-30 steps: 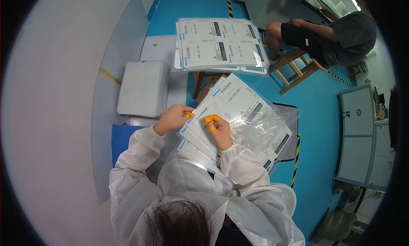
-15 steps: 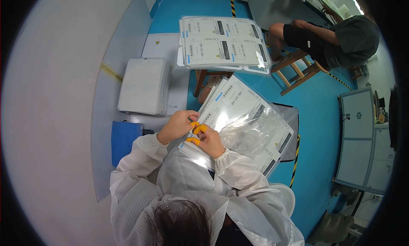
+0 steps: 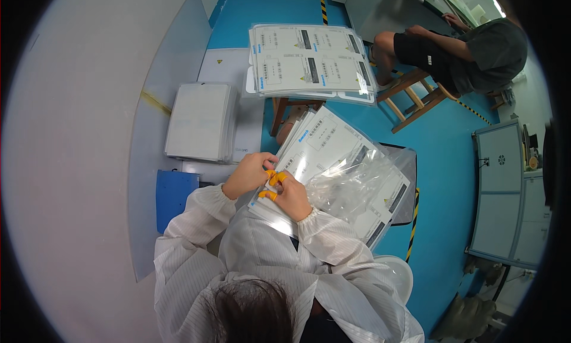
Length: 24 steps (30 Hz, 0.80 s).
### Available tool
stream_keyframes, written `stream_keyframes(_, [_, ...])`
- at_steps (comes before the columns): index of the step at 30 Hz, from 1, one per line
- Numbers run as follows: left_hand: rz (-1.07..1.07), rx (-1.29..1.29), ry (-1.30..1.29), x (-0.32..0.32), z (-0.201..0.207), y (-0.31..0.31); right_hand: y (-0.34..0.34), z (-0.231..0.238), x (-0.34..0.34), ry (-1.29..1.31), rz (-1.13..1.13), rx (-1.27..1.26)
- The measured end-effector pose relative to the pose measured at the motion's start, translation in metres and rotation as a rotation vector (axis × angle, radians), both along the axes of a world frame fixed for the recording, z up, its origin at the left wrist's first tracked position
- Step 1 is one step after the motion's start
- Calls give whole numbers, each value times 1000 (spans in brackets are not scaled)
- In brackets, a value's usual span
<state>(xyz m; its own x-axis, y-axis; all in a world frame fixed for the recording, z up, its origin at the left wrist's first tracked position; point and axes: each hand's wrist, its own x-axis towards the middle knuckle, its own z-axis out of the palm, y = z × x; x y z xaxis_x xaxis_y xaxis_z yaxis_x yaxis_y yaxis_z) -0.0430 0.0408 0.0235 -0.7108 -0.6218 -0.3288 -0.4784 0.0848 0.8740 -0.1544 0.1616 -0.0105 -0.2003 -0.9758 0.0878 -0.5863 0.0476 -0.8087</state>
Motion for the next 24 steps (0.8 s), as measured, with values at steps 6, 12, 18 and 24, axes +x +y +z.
stream_keyframes(6, [9, 32, -42, -4, 6, 0, -6, -5, -9, -341, -174, 128])
stream_keyframes(12, [0, 45, -43, -5, 6, -1, -2, -6, -7, -113, 26, 119])
stream_keyframes(18, [20, 117, -42, -5, 5, -2, -6, -2, -16, -429, -236, 123])
stream_keyframes(24, [4, 50, -39, -7, 4, 0, -2, 3, -8, -82, -63, 210])
